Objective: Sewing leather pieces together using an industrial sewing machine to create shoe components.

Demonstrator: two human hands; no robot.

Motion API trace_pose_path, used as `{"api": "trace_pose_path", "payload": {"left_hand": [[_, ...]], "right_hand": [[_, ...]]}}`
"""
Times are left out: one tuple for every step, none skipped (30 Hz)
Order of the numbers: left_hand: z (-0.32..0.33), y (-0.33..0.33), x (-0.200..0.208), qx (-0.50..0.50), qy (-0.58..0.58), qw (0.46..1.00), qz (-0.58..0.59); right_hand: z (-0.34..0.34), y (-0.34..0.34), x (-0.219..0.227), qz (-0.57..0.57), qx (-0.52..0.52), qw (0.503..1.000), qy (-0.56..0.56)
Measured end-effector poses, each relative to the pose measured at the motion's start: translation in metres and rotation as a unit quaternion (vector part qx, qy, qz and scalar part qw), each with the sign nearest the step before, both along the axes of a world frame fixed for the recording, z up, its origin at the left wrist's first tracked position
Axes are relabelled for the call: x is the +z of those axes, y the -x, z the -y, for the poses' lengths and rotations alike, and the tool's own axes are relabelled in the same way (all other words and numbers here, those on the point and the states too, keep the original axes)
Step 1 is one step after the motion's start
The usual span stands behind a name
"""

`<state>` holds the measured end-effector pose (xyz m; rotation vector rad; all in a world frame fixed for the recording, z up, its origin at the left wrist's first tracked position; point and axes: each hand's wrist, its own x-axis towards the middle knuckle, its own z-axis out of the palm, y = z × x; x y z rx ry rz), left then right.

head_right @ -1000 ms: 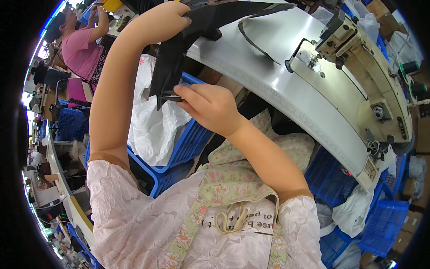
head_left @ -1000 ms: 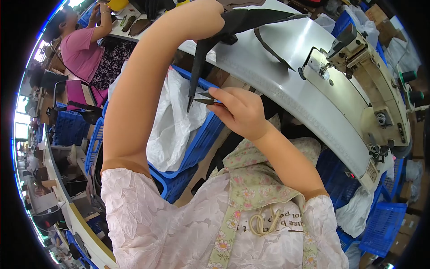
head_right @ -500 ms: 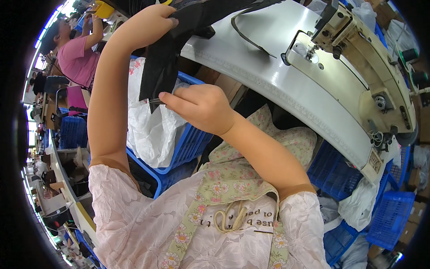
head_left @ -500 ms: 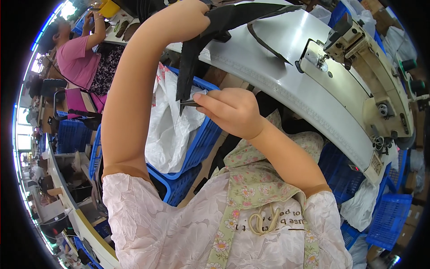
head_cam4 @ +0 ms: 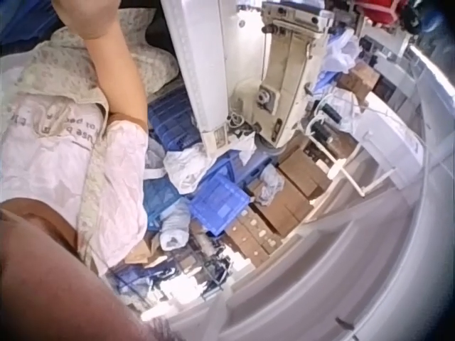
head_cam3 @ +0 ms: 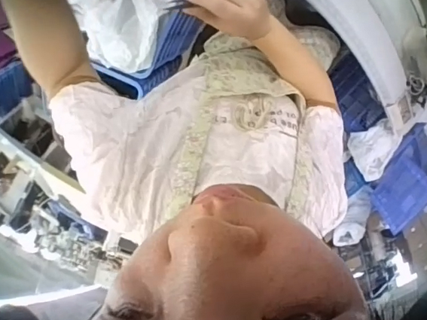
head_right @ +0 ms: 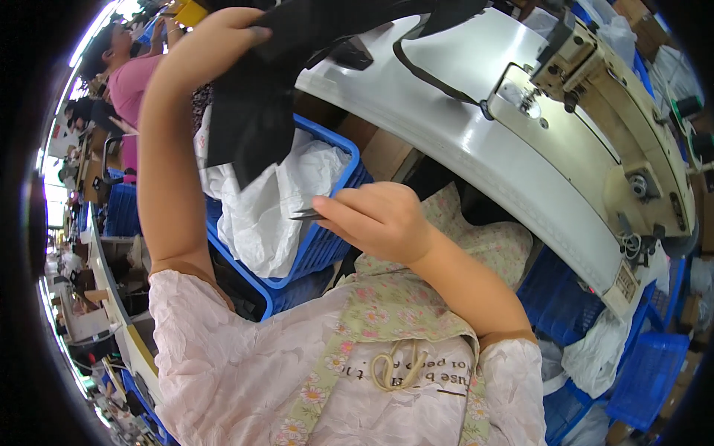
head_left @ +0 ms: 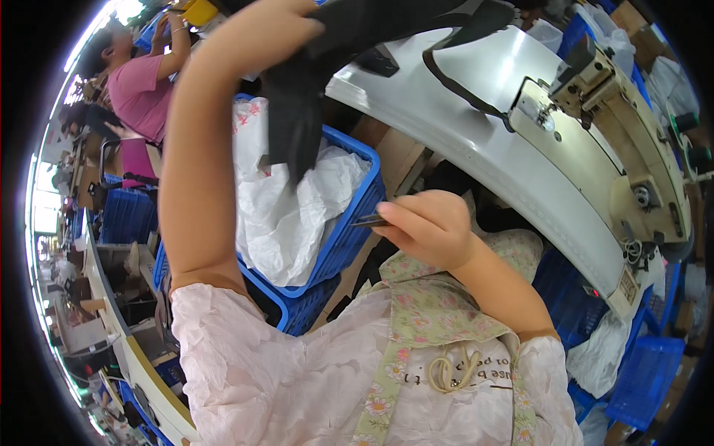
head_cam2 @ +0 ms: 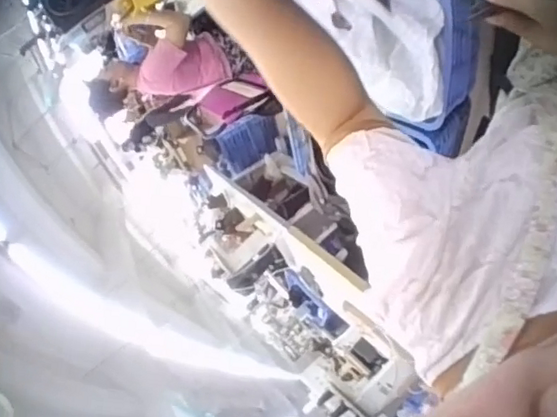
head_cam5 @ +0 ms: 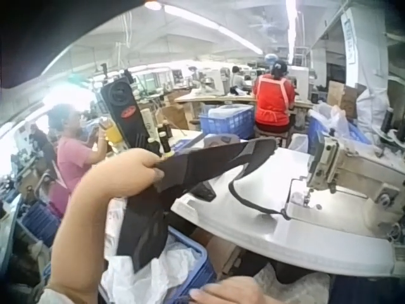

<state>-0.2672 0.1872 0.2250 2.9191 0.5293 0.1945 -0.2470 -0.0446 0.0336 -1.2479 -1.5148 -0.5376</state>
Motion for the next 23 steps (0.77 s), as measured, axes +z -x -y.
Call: {"api": "trace_pose_path", "payload": {"left_hand": [[-0.031, 0.038, 0.013, -0.003, 0.000, 1.000, 0.007], [-0.037, 0.059, 0.028, 0.035, -0.042, 0.998, -0.007], [-0.090, 0.089, 0.020, 0.045, 0.134, 0.987, 0.082], [-0.095, 0.113, 0.039, 0.083, 0.184, 0.979, 0.037], [-0.090, 0.141, 0.044, 0.143, 0.208, 0.959, 0.130], [-0.081, 0.169, 0.054, 0.187, 0.194, 0.946, 0.179], [-0.091, 0.203, 0.062, 0.265, 0.151, 0.932, 0.196], [-0.102, 0.239, 0.069, 0.303, 0.227, 0.902, 0.205], [-0.118, 0.286, 0.079, 0.346, 0.198, 0.896, 0.197], [-0.129, 0.334, 0.092, 0.387, 0.168, 0.887, 0.188], [-0.129, 0.372, 0.101, 0.452, 0.110, 0.864, 0.190], [-0.123, 0.421, 0.107, 0.519, 0.051, 0.831, 0.194], [-0.126, 0.477, 0.112, 0.529, -0.107, 0.835, 0.105], [-0.125, 0.517, 0.109, 0.519, -0.258, 0.815, 0.010], [-0.115, 0.503, 0.085, 0.561, -0.238, 0.791, -0.052], [-0.110, 0.535, 0.064, 0.499, -0.320, 0.795, -0.128], [-0.103, 0.531, 0.028, 0.475, -0.300, 0.819, -0.113], [-0.092, 0.498, -0.006, 0.560, -0.227, 0.778, -0.171], [-0.081, 0.496, -0.044, 0.590, -0.253, 0.723, -0.255], [-0.072, 0.519, -0.084, 0.560, -0.249, 0.756, -0.229], [-0.067, 0.536, -0.126, 0.533, -0.232, 0.766, -0.275], [-0.052, 0.523, -0.160, 0.532, -0.200, 0.775, -0.275], [-0.051, 0.523, -0.160, 0.532, -0.200, 0.775, -0.276]], "right_hand": [[0.002, 0.011, 0.006, -0.009, 0.026, 1.000, -0.003], [0.005, 0.009, 0.004, -0.010, 0.020, 1.000, -0.001], [0.008, 0.011, 0.003, -0.012, 0.036, 0.999, -0.003], [0.012, 0.010, 0.002, -0.020, 0.029, 0.999, 0.014], [0.016, 0.008, 0.002, -0.027, 0.025, 0.999, 0.028], [0.019, 0.008, 0.001, -0.023, 0.022, 0.999, 0.033], [0.021, 0.006, -0.002, -0.018, 0.018, 0.999, 0.038], [0.020, 0.006, -0.006, -0.020, 0.019, 0.999, 0.029], [0.017, 0.007, -0.013, -0.028, 0.022, 0.999, 0.025], [0.013, 0.008, -0.016, -0.039, 0.038, 0.998, 0.030], [0.013, 0.008, -0.019, -0.051, 0.048, 0.997, 0.037], [0.009, 0.013, -0.020, -0.055, 0.065, 0.996, 0.038], [0.008, 0.014, -0.022, -0.059, 0.085, 0.994, 0.045], [0.006, 0.014, -0.022, -0.062, 0.100, 0.992, 0.053], [0.004, 0.012, -0.024, -0.061, 0.094, 0.992, 0.056], [0.003, 0.013, -0.027, -0.066, 0.100, 0.991, 0.060], [0.001, 0.013, -0.028, -0.067, 0.095, 0.991, 0.068], [0.000, 0.011, -0.029, -0.068, 0.094, 0.991, 0.067], [0.001, 0.010, -0.030, -0.074, 0.091, 0.990, 0.073], [0.002, 0.010, -0.030, -0.082, 0.089, 0.989, 0.079], [0.003, 0.010, -0.031, -0.081, 0.090, 0.990, 0.078], [0.003, 0.008, -0.034, -0.087, 0.085, 0.989, 0.086], [0.004, 0.007, -0.035, -0.094, 0.087, 0.987, 0.092]]}}
